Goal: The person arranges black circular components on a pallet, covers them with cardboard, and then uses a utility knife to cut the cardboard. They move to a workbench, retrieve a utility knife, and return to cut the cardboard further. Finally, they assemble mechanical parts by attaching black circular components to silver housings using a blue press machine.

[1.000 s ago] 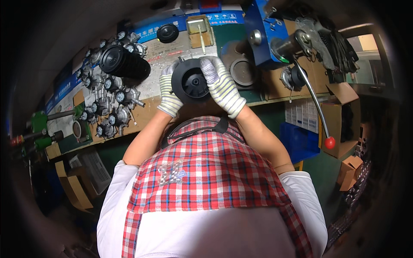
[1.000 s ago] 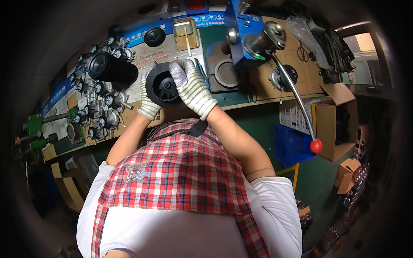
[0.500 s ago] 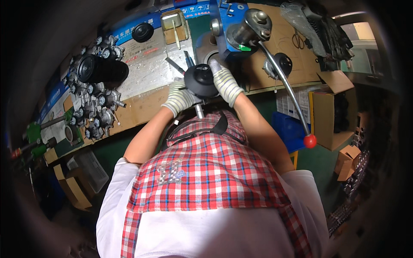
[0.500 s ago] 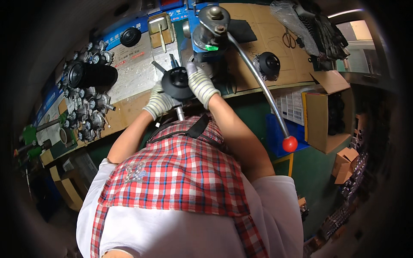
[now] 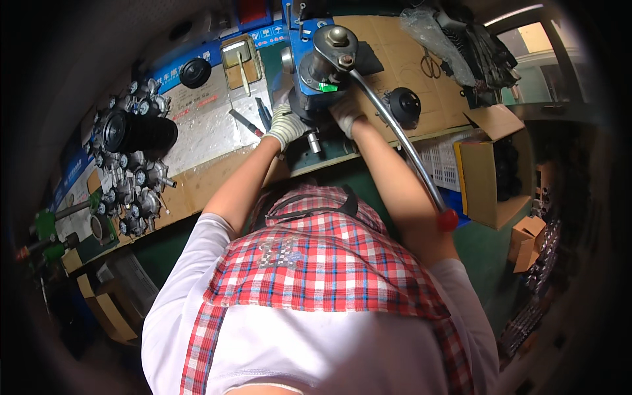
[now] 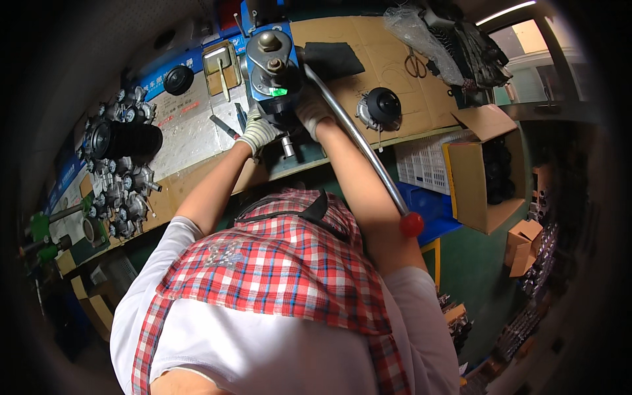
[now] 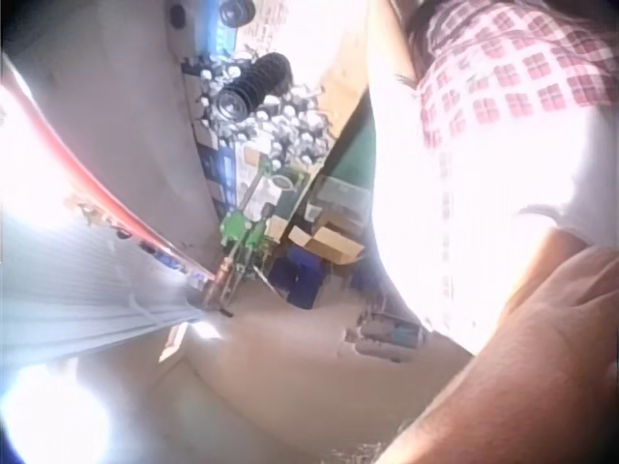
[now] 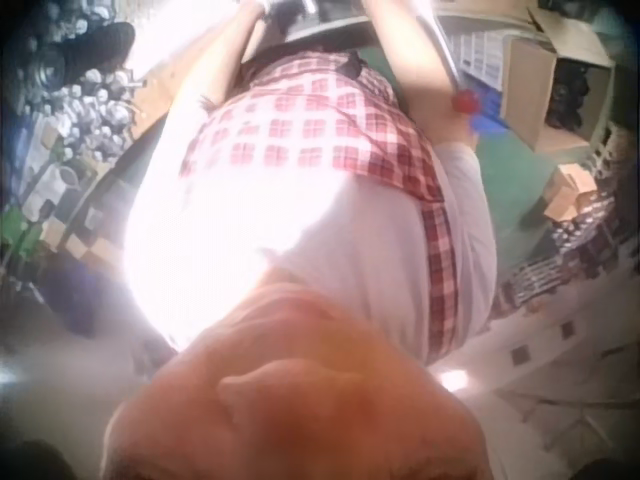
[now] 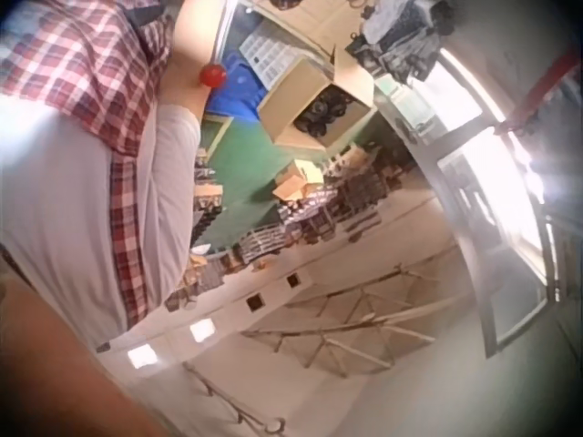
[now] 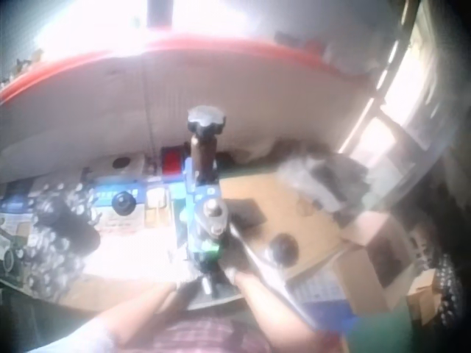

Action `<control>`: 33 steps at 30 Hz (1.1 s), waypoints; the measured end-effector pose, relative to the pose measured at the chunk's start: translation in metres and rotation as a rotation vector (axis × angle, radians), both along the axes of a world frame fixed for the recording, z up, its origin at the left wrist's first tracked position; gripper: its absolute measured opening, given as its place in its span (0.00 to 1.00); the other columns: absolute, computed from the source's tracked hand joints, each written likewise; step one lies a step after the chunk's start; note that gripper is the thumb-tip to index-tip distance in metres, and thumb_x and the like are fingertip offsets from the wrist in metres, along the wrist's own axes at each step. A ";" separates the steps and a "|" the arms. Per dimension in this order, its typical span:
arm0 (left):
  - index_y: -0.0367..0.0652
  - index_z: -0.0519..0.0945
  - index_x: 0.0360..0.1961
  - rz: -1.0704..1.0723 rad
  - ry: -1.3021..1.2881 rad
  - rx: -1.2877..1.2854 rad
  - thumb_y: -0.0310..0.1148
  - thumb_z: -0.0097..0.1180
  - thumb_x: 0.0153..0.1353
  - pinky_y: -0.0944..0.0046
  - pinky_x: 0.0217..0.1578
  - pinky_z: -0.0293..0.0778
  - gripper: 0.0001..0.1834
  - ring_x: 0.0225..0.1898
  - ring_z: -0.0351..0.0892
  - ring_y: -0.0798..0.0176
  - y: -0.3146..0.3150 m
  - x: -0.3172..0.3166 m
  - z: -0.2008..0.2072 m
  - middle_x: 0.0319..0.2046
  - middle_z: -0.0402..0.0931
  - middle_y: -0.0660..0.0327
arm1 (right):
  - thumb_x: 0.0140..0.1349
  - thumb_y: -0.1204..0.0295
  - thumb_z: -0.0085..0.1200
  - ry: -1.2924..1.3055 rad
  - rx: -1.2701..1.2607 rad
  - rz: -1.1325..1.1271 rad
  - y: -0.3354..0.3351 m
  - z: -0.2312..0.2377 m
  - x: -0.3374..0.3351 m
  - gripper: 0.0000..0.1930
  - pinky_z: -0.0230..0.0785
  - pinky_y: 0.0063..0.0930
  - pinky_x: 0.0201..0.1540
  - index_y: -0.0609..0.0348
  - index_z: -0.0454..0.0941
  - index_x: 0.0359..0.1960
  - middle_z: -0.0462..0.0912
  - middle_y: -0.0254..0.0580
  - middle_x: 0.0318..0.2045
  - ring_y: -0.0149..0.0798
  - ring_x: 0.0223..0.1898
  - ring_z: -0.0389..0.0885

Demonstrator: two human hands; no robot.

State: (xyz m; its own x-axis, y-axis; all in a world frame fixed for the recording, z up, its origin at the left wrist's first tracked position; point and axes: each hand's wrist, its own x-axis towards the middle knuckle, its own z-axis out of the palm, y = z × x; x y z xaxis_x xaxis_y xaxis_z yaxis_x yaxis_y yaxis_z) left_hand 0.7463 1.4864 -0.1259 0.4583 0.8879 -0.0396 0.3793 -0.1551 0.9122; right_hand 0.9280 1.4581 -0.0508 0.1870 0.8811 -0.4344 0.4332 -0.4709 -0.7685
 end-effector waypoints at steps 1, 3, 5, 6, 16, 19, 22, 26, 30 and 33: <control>0.44 0.76 0.54 -0.079 0.034 0.050 0.54 0.67 0.47 0.53 0.56 0.72 0.37 0.53 0.76 0.47 0.002 0.005 0.007 0.51 0.79 0.51 | 0.69 0.58 0.45 -0.092 0.019 0.005 -0.002 -0.005 0.002 0.24 0.74 0.34 0.51 0.57 0.72 0.61 0.80 0.44 0.52 0.42 0.51 0.79; 0.45 0.75 0.55 -0.222 0.093 0.162 0.51 0.63 0.54 0.54 0.55 0.72 0.31 0.52 0.77 0.49 0.006 0.010 0.024 0.51 0.78 0.54 | 0.67 0.59 0.48 -0.225 0.049 0.016 -0.007 -0.009 0.004 0.24 0.73 0.35 0.51 0.58 0.71 0.60 0.80 0.45 0.52 0.43 0.51 0.78; 0.47 0.73 0.59 -0.299 0.327 0.295 0.50 0.60 0.58 0.57 0.59 0.69 0.31 0.56 0.74 0.54 0.002 0.011 0.048 0.55 0.77 0.57 | 0.64 0.59 0.51 -0.331 0.097 0.041 -0.009 -0.011 0.002 0.25 0.71 0.35 0.52 0.59 0.70 0.60 0.79 0.47 0.51 0.45 0.51 0.77; 0.47 0.73 0.59 -0.292 0.360 0.347 0.50 0.64 0.55 0.59 0.59 0.69 0.33 0.55 0.74 0.53 0.003 0.010 0.045 0.55 0.77 0.57 | 0.63 0.60 0.52 -0.392 0.154 0.065 -0.009 -0.012 0.001 0.26 0.71 0.35 0.52 0.59 0.70 0.60 0.78 0.48 0.51 0.46 0.50 0.76; 0.45 0.62 0.70 -0.193 0.475 0.248 0.52 0.77 0.39 0.49 0.67 0.63 0.57 0.66 0.64 0.38 0.000 -0.021 0.033 0.66 0.64 0.43 | 0.69 0.60 0.44 -0.516 0.124 0.243 -0.015 -0.133 0.009 0.25 0.71 0.35 0.58 0.63 0.68 0.63 0.79 0.48 0.56 0.43 0.56 0.80; 0.42 0.52 0.75 -0.058 0.305 0.059 0.58 0.76 0.38 0.51 0.72 0.54 0.67 0.72 0.54 0.41 -0.002 -0.067 0.051 0.71 0.55 0.41 | 0.67 0.57 0.45 -0.552 0.035 0.352 -0.010 -0.075 -0.015 0.29 0.70 0.35 0.60 0.61 0.65 0.66 0.76 0.51 0.59 0.47 0.58 0.77; 0.36 0.57 0.72 -0.126 0.332 0.307 0.58 0.76 0.38 0.51 0.70 0.58 0.64 0.70 0.58 0.40 -0.003 -0.025 0.119 0.69 0.59 0.40 | 0.65 0.57 0.47 -0.626 0.137 0.265 -0.009 -0.093 -0.007 0.32 0.66 0.36 0.64 0.60 0.62 0.68 0.72 0.52 0.63 0.50 0.62 0.73; 0.36 0.72 0.59 -0.190 0.414 0.266 0.48 0.81 0.32 0.51 0.59 0.70 0.51 0.55 0.73 0.38 0.015 0.000 0.109 0.53 0.73 0.42 | 0.66 0.58 0.47 -0.541 0.127 0.311 0.000 -0.053 0.014 0.30 0.65 0.39 0.65 0.61 0.63 0.66 0.72 0.54 0.62 0.51 0.62 0.72; 0.31 0.69 0.62 -0.081 0.551 0.187 0.50 0.79 0.35 0.52 0.62 0.67 0.54 0.60 0.69 0.38 0.001 -0.023 0.123 0.59 0.69 0.38 | 0.70 0.49 0.44 0.116 0.100 0.114 -0.049 0.062 0.056 0.28 0.76 0.34 0.43 0.62 0.75 0.57 0.82 0.49 0.40 0.43 0.41 0.81; 0.30 0.67 0.64 -0.161 0.517 0.191 0.51 0.77 0.38 0.53 0.64 0.66 0.55 0.62 0.68 0.38 0.003 -0.006 0.134 0.60 0.68 0.38 | 0.68 0.49 0.53 0.446 -0.276 0.036 -0.141 0.277 0.071 0.25 0.74 0.25 0.24 0.56 0.76 0.56 0.79 0.37 0.23 0.31 0.19 0.77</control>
State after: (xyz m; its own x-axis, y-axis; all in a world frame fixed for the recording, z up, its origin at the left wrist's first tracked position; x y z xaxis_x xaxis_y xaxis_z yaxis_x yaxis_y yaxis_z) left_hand 0.7407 1.4898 0.0083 0.5522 0.8218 -0.1405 0.7265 -0.3917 0.5646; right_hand 0.9994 1.3173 0.2265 -0.0970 0.7254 -0.6815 0.1116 -0.6725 -0.7316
